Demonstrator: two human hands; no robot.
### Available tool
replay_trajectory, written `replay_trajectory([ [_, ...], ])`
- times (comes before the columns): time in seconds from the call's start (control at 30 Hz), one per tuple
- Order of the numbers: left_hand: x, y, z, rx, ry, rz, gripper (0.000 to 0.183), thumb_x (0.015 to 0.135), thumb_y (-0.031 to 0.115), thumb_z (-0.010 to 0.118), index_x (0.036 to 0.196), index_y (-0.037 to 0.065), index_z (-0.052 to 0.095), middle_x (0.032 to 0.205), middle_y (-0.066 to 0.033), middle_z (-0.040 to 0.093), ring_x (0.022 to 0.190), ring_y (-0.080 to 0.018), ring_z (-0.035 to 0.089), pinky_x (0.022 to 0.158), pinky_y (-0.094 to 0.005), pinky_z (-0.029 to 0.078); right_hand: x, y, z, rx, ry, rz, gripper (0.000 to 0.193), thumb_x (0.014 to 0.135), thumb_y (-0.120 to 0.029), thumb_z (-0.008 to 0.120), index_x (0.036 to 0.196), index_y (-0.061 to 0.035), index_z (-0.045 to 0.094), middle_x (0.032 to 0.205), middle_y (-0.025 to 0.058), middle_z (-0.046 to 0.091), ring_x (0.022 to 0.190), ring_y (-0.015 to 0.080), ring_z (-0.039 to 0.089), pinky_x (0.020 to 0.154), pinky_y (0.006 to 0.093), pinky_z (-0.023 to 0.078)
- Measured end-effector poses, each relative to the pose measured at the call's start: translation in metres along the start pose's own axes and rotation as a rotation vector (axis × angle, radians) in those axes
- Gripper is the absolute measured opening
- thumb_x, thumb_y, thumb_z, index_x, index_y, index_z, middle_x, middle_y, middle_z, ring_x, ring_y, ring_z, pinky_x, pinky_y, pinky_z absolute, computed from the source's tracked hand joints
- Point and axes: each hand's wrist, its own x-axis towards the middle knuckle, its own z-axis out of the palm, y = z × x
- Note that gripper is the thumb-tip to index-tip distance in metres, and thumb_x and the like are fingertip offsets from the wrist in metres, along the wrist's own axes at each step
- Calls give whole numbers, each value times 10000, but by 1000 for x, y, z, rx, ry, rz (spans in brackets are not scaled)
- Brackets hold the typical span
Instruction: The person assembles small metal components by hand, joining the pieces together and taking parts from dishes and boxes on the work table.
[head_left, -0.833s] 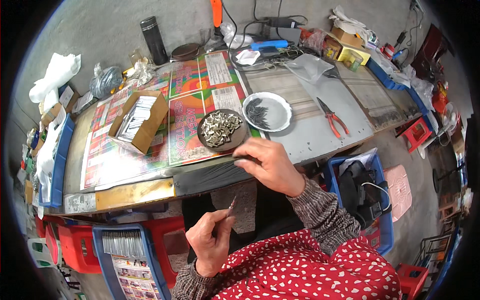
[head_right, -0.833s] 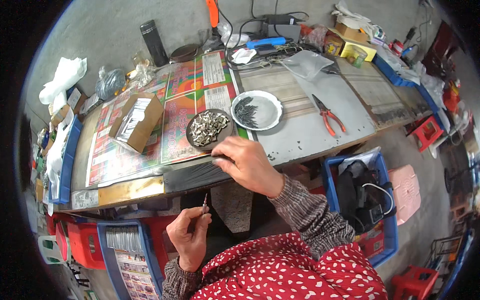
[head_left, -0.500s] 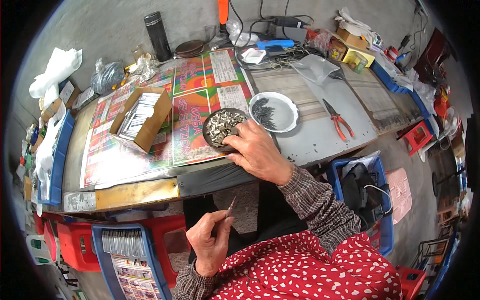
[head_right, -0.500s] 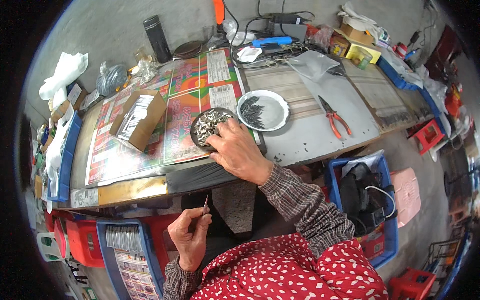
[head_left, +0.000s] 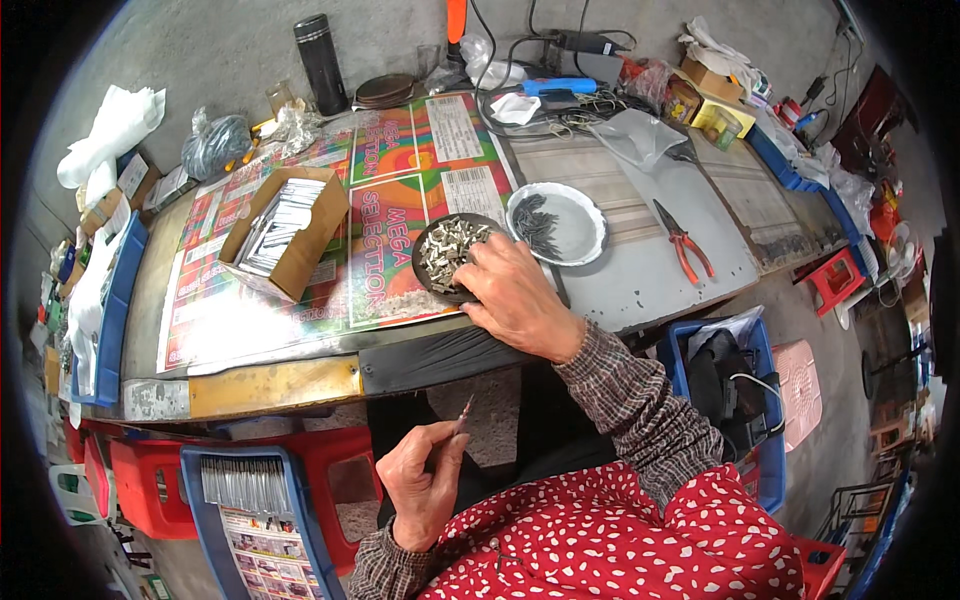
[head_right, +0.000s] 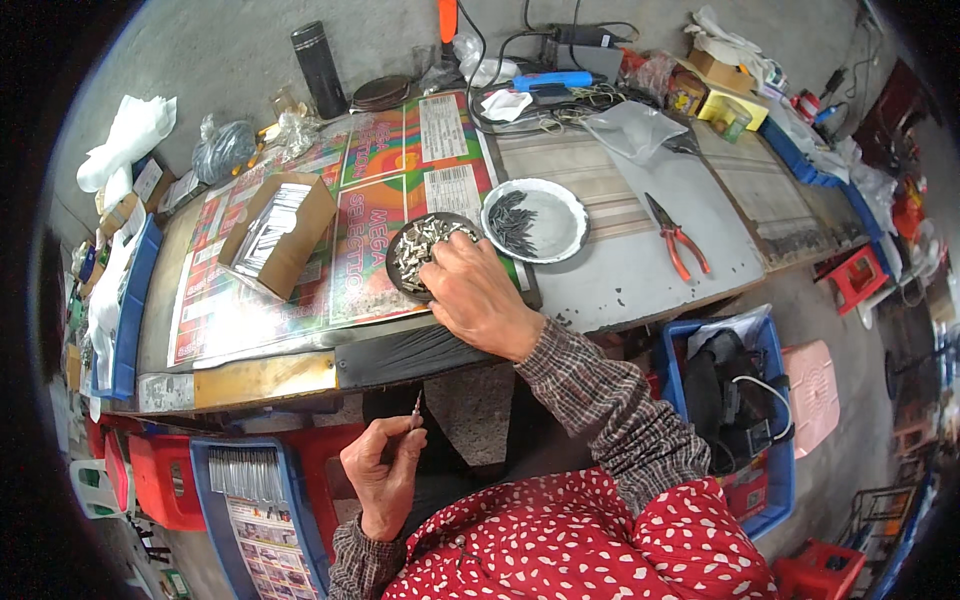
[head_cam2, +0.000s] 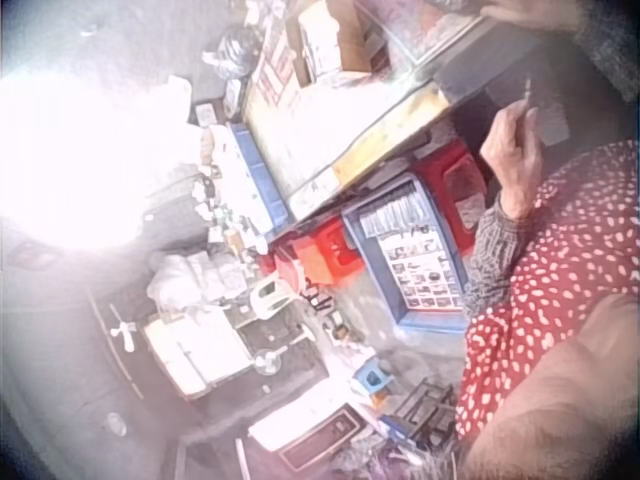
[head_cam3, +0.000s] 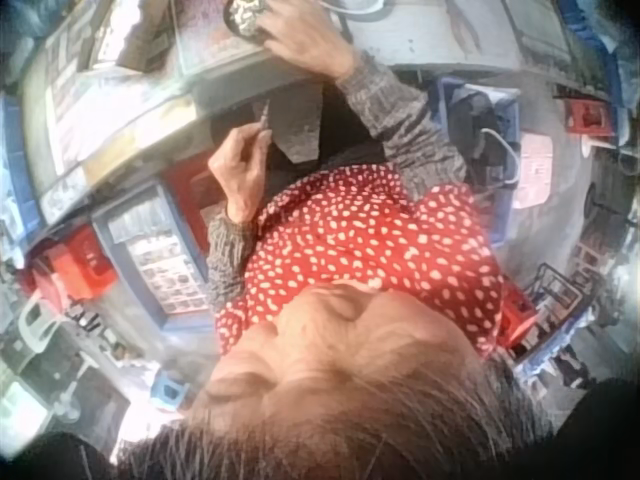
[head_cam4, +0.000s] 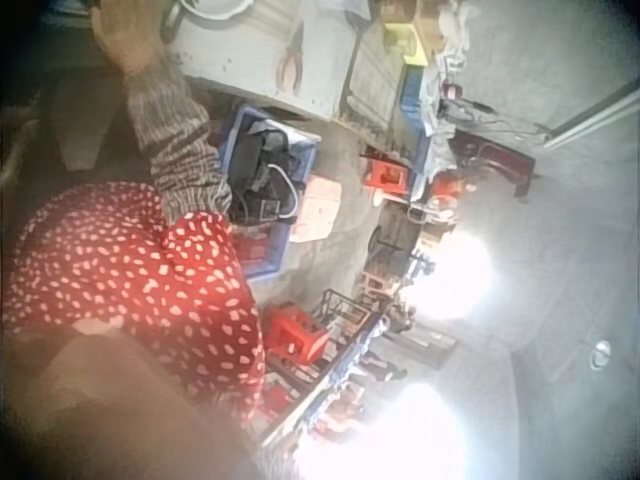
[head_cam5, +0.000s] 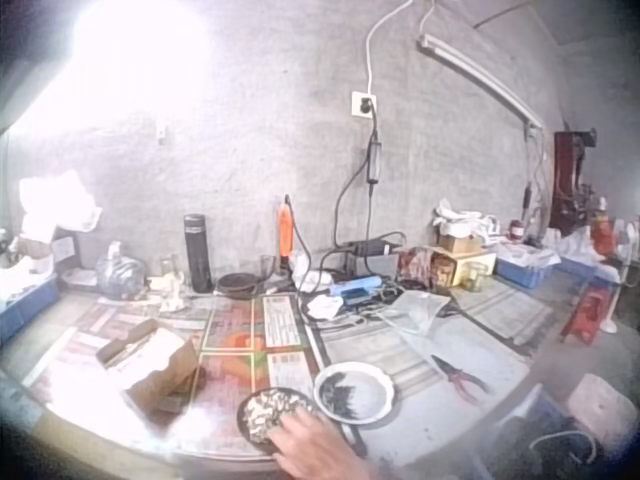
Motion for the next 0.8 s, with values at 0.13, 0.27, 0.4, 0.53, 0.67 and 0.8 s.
replay_trajectory([
  [0.13, -1, -1, 1, 8, -4, -5, 74, 774, -40, 634, 845, -33, 615, 715, -72, 639, 616, -88, 602, 543, -201, 459, 0, 0, 0, 1, 4, 2, 206, 656, -118, 664, 799, -30, 545, 856, 105, 504, 885, 271, 474, 725, 388, 367],
  [0.27, 0, 2, 1, 23, -16, -13, 69, 780, -31, 634, 847, -33, 616, 711, -69, 638, 617, -86, 601, 545, -200, 459, -2, 4, -1, 72, -2, 41, 198, 676, -120, 650, 813, -28, 541, 855, 121, 519, 880, 292, 478, 749, 403, 373],
  [0.4, -1, 6, -1, -27, -26, -59, 69, 789, -16, 632, 852, -37, 616, 715, -59, 640, 615, -79, 592, 553, -197, 458, -10, -3, -8, 225, 60, 67, 175, 678, -114, 641, 770, -16, 529, 797, 131, 540, 842, 291, 513, 741, 403, 398],
  [0.53, -4, 7, -1, -108, -35, -108, 71, 801, -7, 618, 863, -41, 618, 698, -50, 630, 611, -64, 573, 538, -184, 439, -27, -19, -23, 523, 77, 152, 163, 709, -73, 665, 811, -4, 559, 732, 82, 524, 678, 210, 507, 614, 305, 414],
  [0.67, -7, 9, 1, -153, -56, -107, 78, 817, 7, 608, 879, -39, 618, 684, -40, 622, 581, -45, 539, 500, -171, 407, -44, -40, -45, 818, -14, 299, 192, 747, -98, 674, 863, 15, 572, 801, 86, 577, 743, 160, 551, 685, 279, 445],
  [0.8, -11, 19, 2, -187, -61, -160, 92, 764, -26, 656, 851, -24, 625, 690, -51, 620, 572, -65, 570, 512, -193, 434, -59, -55, -47, 1225, -17, 420, 130, 809, -35, 641, 916, 14, 587, 820, -6, 556, 729, 55, 515, 640, 200, 440],
])
